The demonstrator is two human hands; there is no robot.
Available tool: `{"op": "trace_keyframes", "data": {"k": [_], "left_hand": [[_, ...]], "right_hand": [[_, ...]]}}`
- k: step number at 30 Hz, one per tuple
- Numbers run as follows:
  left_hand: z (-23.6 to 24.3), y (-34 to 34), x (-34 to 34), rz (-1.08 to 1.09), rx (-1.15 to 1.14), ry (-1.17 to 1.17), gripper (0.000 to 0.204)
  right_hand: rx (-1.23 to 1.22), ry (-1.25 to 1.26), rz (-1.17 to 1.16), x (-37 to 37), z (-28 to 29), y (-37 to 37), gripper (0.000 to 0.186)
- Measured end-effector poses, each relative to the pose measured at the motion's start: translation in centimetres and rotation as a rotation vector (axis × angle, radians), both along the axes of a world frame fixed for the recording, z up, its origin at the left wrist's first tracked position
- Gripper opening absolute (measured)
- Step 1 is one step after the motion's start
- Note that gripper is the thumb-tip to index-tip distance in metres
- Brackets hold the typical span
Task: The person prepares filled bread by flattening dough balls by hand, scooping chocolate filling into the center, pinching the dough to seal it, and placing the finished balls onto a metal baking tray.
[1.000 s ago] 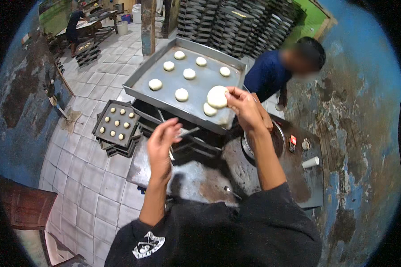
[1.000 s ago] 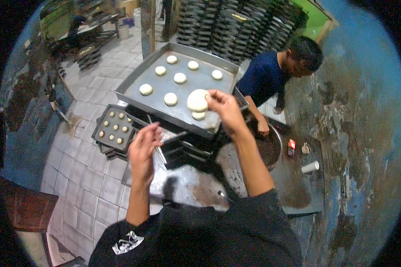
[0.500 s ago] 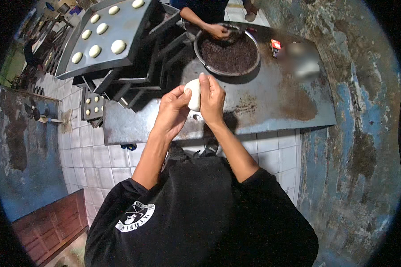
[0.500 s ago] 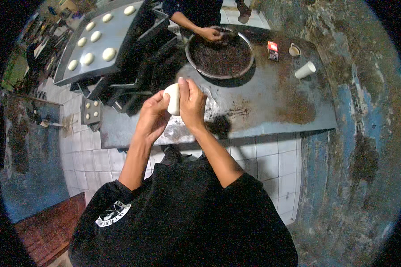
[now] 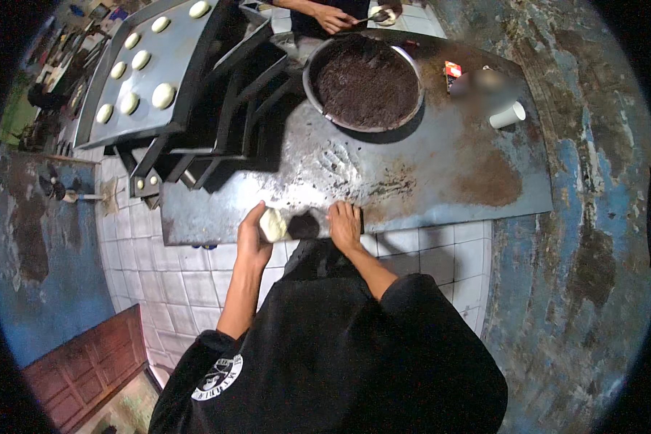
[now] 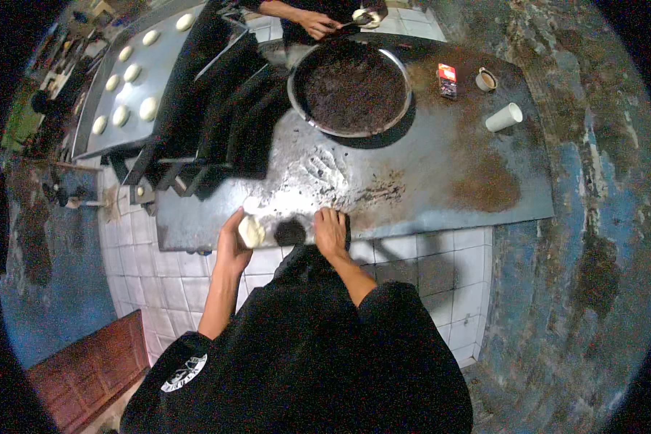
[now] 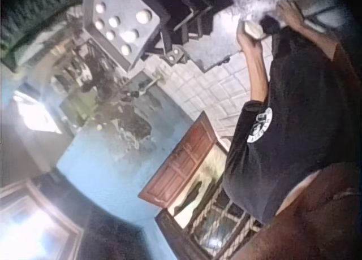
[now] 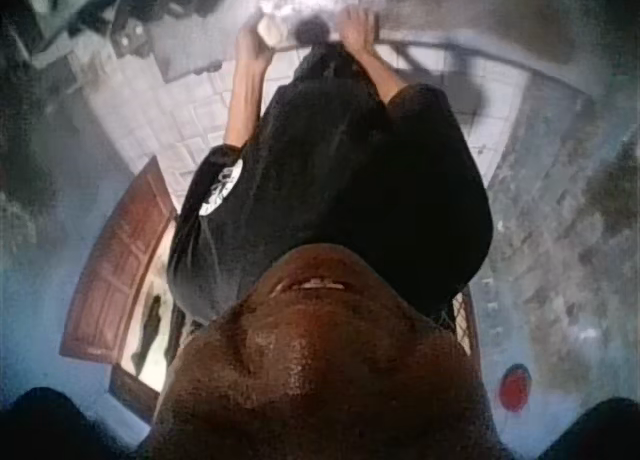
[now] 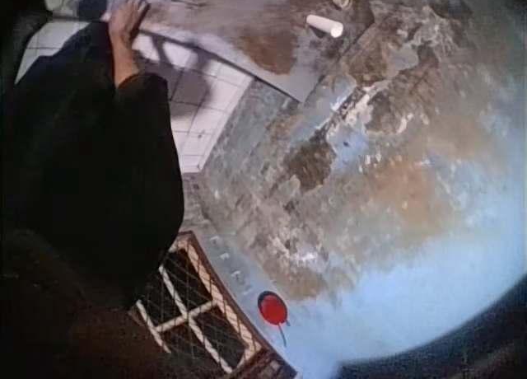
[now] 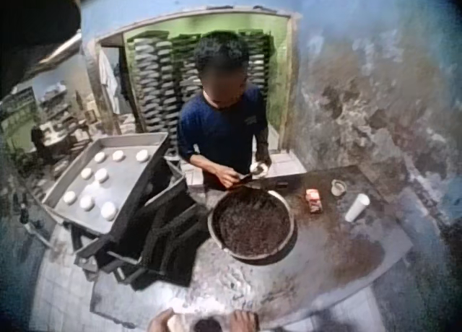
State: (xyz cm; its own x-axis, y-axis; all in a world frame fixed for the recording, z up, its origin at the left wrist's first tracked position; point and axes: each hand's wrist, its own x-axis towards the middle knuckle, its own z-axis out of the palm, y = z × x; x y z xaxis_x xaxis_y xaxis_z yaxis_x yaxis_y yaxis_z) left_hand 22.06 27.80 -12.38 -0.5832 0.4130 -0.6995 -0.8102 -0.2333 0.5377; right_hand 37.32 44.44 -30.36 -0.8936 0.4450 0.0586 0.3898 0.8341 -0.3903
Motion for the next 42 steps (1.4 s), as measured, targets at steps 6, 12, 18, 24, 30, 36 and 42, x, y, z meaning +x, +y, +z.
{"op": "trace_keyframes", "data": {"k": [6,12,18,24,30,36,42], "left_hand": [[-4.1,2.1,-2.8,0.125,-0.258,0.041,0.039],[-5.6,6.4,-6.5,0.06,-0.229,-0.064,0.056],[-4.9,8.0,-9.6,0.116,0.003,-0.129,0.034],[-4.3,9.4,-10.4,0.08,0.113,-0.142,0.032],[-3.0,11.9,-10.7,0.081,0.316,-0.097,0.03],[0.8,14.4,-8.6,0.007,0.512,-0.079,0.032],[4.0,12.5,-5.9,0.104,0.596,-0.133,0.028]], "right_hand": [[-0.377,0.251,-0.262,-4.4,11.8,6.6,0.014],[-0.044,0.073,-0.13,-16.5,14.1,21.4,0.012],[0.112,-0.245,0.104,-21.1,9.6,25.1,0.02],[-0.095,-0.302,0.019,-22.4,6.9,24.6,0.016],[-1.418,-0.162,-0.053,-18.6,12.9,25.8,0.014],[-1.584,0.231,0.062,-12.8,18.6,15.2,0.016],[-1.49,0.358,-0.122,-3.5,10.9,8.3,0.015]]}}
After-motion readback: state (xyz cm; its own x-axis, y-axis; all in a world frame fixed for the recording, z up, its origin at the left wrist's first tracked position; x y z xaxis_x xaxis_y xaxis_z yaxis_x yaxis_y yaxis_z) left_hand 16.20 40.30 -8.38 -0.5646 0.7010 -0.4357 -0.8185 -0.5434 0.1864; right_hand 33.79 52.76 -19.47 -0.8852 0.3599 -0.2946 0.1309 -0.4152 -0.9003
